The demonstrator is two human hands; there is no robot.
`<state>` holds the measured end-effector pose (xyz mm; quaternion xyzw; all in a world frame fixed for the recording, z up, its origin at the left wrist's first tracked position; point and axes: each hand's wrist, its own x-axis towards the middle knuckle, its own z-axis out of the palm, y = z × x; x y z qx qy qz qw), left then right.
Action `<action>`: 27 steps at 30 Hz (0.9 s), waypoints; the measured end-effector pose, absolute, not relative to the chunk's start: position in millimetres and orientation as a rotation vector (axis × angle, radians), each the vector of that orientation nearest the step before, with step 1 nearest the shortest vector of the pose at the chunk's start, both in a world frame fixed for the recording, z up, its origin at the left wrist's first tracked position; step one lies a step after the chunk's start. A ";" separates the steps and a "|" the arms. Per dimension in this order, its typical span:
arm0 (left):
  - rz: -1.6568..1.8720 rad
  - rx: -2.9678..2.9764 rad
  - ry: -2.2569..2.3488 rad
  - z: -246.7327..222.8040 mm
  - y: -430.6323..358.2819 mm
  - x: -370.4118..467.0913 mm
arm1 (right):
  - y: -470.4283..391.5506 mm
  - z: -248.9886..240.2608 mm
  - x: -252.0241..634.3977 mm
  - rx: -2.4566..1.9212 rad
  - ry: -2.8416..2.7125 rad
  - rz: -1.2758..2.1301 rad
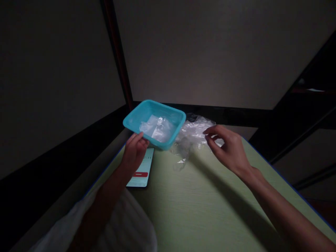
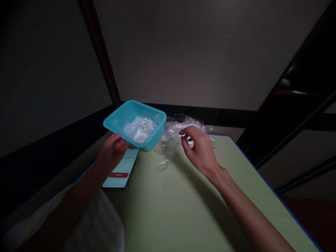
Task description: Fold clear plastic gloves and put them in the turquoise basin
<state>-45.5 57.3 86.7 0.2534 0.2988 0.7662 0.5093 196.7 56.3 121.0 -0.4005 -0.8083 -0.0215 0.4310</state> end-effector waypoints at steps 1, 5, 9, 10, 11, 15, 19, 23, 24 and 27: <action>1.879 0.587 0.730 85.7 61.2 -49.5 | 59.4 113.0 199.6 -1.032 -2.027 -0.015; 1.950 0.486 0.798 79.4 74.2 -63.4 | 73.6 79.0 207.6 -1.190 -2.093 0.125; 1.984 0.398 0.849 73.5 82.2 -69.4 | 81.1 52.6 207.8 -1.240 -2.177 0.171; 1.986 0.379 0.862 72.0 83.6 -70.1 | 81.5 48.3 207.0 -1.252 -2.199 0.177; 1.988 0.362 0.874 70.5 85.0 -70.7 | 81.6 44.7 206.2 -1.265 -2.220 0.180; 1.990 0.309 0.921 64.1 90.4 -73.2 | 81.2 34.9 204.0 -1.314 -2.284 0.171; 1.979 0.280 0.965 59.0 94.4 -75.3 | 82.1 27.5 204.3 -1.352 -2.321 0.166; 1.963 0.266 0.989 56.2 97.2 -76.2 | 81.3 24.3 202.8 -1.366 -2.355 0.159; 1.959 0.264 0.992 55.7 97.8 -76.5 | 80.7 24.5 201.9 -1.366 -2.365 0.157; 1.953 0.258 0.994 54.4 100.1 -77.4 | 78.3 26.7 199.0 -1.357 -2.399 0.152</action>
